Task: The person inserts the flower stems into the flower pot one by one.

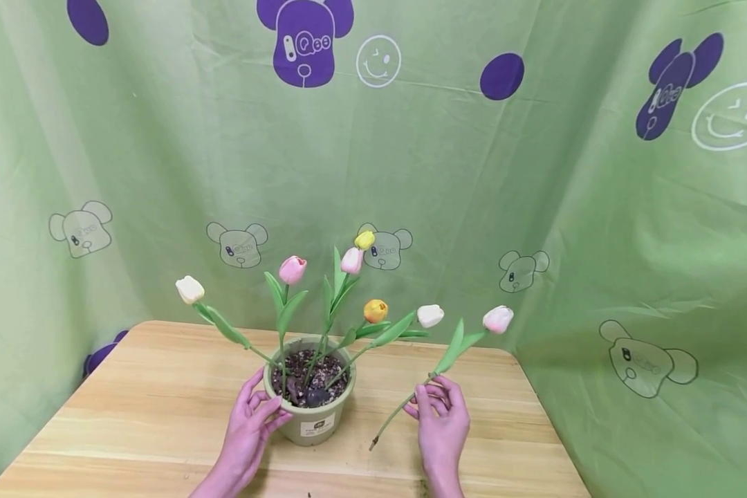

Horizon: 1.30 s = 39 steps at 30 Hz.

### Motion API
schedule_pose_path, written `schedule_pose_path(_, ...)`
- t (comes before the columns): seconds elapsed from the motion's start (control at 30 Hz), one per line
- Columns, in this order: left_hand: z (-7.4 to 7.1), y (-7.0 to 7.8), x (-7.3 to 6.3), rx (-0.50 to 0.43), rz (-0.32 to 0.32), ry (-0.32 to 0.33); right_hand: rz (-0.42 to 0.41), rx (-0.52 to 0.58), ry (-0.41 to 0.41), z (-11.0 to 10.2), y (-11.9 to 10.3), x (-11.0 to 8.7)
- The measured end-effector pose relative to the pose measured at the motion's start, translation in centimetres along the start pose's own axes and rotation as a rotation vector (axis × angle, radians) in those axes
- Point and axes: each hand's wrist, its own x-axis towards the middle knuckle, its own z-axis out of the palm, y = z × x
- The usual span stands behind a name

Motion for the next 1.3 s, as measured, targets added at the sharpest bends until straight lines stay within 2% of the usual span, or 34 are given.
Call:
schedule_pose_path(0.2,0.0,-0.1,0.0,-0.003,0.002,0.002,-0.100,0.081,0.003,1.3,-1.3,-0.9)
schedule_pose_path(0.57,-0.1,-0.2,0.0,-0.011,0.007,-0.002,-0.226,0.216,-0.025,4.2,-2.4,-1.9)
schedule_pose_path(0.97,-0.1,-0.1,0.1,-0.010,0.005,0.003,-0.277,0.279,-0.064,7.3,-2.7,-2.3)
schedule_pose_path(1.17,-0.1,-0.3,0.2,-0.017,0.011,0.007,-0.293,0.292,-0.083,8.3,-2.7,-2.3)
schedule_pose_path(1.3,-0.1,-0.5,0.2,-0.018,0.013,0.007,-0.332,0.318,-0.095,8.7,-2.5,-2.3)
